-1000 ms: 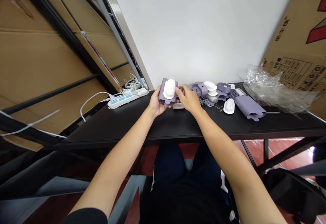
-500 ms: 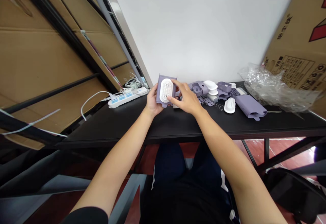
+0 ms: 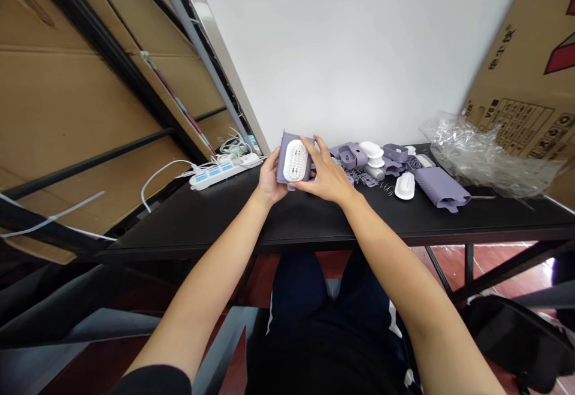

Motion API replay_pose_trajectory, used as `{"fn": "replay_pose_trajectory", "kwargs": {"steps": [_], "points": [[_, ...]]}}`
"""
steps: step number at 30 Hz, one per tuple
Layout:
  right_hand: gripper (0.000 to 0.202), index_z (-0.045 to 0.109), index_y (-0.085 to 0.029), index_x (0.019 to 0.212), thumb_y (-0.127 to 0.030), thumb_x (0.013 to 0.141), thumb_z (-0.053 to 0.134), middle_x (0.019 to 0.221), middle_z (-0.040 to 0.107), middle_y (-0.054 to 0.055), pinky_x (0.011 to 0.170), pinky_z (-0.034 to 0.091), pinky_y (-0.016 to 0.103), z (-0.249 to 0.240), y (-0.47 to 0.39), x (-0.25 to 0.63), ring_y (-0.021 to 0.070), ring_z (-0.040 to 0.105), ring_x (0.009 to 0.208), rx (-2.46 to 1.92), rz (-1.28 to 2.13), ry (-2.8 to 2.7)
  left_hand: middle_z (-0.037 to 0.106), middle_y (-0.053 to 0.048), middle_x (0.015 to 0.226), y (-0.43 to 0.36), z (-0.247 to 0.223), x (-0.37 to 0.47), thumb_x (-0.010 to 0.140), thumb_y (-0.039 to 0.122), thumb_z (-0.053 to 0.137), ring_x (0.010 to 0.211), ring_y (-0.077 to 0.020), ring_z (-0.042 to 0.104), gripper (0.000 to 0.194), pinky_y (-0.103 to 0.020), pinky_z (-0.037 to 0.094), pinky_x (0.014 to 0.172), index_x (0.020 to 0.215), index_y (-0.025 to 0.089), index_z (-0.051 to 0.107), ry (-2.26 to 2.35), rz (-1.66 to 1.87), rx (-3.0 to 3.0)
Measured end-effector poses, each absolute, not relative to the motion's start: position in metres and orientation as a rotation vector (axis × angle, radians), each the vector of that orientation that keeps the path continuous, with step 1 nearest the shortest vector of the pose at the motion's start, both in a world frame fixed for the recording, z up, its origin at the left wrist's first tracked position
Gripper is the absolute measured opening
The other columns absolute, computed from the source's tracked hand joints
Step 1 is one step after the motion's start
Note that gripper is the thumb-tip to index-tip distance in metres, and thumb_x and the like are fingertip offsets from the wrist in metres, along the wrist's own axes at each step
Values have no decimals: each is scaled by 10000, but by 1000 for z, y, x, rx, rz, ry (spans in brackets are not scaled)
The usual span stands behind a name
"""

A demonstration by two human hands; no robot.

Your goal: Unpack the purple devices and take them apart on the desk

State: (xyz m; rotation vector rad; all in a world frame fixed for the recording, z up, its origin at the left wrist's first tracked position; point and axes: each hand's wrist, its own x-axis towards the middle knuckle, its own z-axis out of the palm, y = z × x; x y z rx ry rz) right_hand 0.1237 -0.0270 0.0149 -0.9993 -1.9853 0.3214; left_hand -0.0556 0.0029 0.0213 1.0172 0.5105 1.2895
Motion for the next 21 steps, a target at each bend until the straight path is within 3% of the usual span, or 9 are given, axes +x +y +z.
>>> {"fn": "replay_pose_trajectory", "kwargs": {"steps": [6,12,15,17,21], "points": [[1238,155,-357,1731,-768,751,791,1821,18,95,1210,419,684,15,-23,122,470,240,1623,-968,140,-1991,794,-142,1242,-3,26,-56,1011,533,528,1226,-354,736,529,-501,613,1054,1341,153,693,470,1251,1036],[1286,167,-318,1729,-804,717,795,1815,70,127,1280,280,702,16,-23,122,464,176,1644,-920,126,-2014,801,-132,1214,2,22,-55,1031,498,529,1113,-310,778,523,-439,643,982,1390,142,662,498,1239,1029],[1249,276,-261,1694,-772,697,829,1757,259,180,1291,274,676,15,-21,121,453,250,1619,-924,249,-1912,817,-140,1113,7,17,-58,1042,521,513,865,-265,805,560,-353,667,739,1417,126,643,552,1163,1070],[1157,377,-238,1637,-765,707,822,1671,414,188,1266,346,637,15,-18,120,433,377,1554,-897,433,-1749,819,-137,1054,8,17,-62,1049,592,467,748,-247,793,626,-309,626,588,1463,145,610,539,1073,1104],[886,575,-281,1416,-902,785,623,1389,685,99,1132,532,553,21,-16,122,358,620,1333,-713,975,-1347,814,-116,1036,6,24,-71,1017,768,346,808,-267,813,774,-268,591,534,1546,232,528,465,999,1147]]}}
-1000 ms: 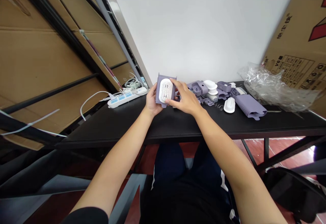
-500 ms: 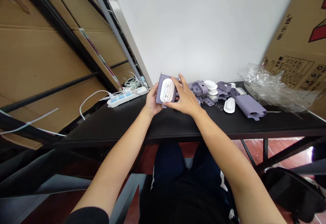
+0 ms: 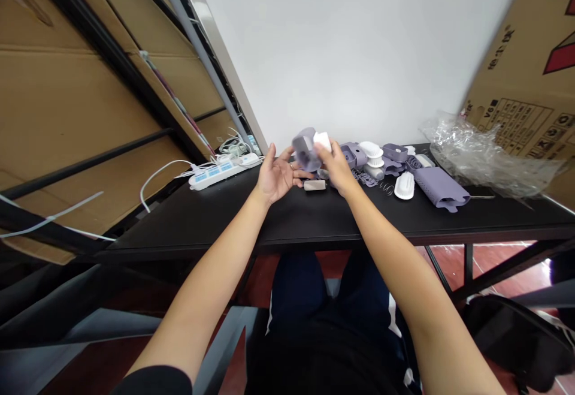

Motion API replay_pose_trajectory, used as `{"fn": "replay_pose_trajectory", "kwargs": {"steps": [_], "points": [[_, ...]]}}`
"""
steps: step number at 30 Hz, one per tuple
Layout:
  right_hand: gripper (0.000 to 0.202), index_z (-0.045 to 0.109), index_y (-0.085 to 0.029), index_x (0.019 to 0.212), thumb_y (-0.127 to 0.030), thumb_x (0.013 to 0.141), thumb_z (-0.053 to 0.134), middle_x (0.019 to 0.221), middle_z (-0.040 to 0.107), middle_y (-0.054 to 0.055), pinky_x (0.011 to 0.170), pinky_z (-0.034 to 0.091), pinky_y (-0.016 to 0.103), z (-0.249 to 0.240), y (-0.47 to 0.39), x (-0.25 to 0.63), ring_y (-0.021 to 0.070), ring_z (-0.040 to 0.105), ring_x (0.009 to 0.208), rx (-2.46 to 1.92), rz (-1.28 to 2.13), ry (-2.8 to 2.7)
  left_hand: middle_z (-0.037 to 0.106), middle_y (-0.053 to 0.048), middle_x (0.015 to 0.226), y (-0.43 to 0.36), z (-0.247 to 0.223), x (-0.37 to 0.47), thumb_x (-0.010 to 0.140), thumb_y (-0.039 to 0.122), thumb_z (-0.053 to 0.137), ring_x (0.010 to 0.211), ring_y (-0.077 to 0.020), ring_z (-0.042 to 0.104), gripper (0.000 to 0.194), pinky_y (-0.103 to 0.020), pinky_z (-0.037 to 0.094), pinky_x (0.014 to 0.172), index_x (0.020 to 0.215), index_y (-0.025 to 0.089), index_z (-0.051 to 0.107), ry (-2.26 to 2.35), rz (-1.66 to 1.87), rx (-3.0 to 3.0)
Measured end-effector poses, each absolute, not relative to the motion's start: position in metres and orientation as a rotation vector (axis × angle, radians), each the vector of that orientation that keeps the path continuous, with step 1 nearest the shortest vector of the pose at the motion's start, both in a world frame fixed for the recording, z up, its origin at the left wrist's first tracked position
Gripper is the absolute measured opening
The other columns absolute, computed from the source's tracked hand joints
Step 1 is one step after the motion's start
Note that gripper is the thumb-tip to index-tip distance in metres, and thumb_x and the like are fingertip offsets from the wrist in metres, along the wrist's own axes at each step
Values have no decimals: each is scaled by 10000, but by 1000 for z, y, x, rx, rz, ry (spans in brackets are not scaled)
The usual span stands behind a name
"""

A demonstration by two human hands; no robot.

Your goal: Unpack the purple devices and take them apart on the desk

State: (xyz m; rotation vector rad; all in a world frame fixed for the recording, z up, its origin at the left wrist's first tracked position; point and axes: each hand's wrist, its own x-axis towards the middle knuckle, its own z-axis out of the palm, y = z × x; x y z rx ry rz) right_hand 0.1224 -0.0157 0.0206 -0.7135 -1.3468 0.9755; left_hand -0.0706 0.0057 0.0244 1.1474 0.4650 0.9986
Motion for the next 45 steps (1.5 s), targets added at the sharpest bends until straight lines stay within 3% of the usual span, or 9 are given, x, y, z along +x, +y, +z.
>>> {"fn": "replay_pose_trajectory", "kwargs": {"steps": [4,9,15,21,25,30,35,39,45], "points": [[900,641,-257,1303,-984,820,425,1222,754,132,976,635,502,31,-21,127,352,712,1202,-618,1265,-1172,819,-118,1056,3,28,-72,1011,775,351,821,-236,803,782,-256,589,559,1521,223,567,476,1089,1181],[930,624,-256,1353,-982,806,430,1185,762,139,869,662,446,36,-27,128,333,735,1149,-639,1273,-1199,812,-98,999,4,27,-69,1006,758,407,818,-213,784,749,-263,599,611,1490,222,604,515,1133,1180],[930,604,-269,1424,-965,831,435,1259,741,141,962,631,499,27,-19,126,339,704,1202,-653,1204,-1303,815,-94,1042,4,24,-67,1001,748,442,838,-229,793,733,-286,611,647,1547,270,541,516,1049,1227],[1207,164,-306,1724,-848,778,684,1693,402,167,1156,488,635,15,-16,122,411,466,1500,-838,742,-1710,810,-151,1124,4,18,-62,980,744,497,1000,-304,796,735,-375,652,787,1421,176,648,533,1017,1203],[1255,168,-318,1727,-712,729,820,1794,184,141,1193,444,645,11,-17,120,431,300,1598,-834,608,-1851,775,-125,1274,6,14,-58,927,604,684,1180,-289,746,591,-374,607,1005,1351,192,684,552,1234,1182],[968,203,-366,1694,-776,901,578,1675,440,119,1046,585,571,16,-16,120,328,625,1336,-809,1072,-1609,639,-106,1493,6,11,-55,774,494,872,1439,-315,575,792,-426,472,1190,1472,271,573,596,1462,1437],[760,523,-329,1485,-837,921,489,1345,711,83,958,624,543,19,-20,121,286,715,1109,-797,1336,-1411,480,-180,1591,-3,4,-49,646,345,962,1532,-368,440,961,-474,349,1280,1489,219,520,773,1576,1845],[730,616,-307,1352,-864,892,507,1258,743,83,986,607,541,22,-27,121,298,718,1117,-752,1410,-1405,495,-170,1547,-12,2,-45,614,339,985,1522,-379,446,981,-495,373,1266,1454,235,490,800,1602,1899],[809,487,-327,1518,-783,865,632,1425,669,84,1085,554,522,23,-28,118,307,646,1304,-655,1382,-1404,457,-159,1617,-20,8,-47,627,375,980,1572,-366,393,974,-526,376,1263,1444,281,460,776,1561,1891]]}}
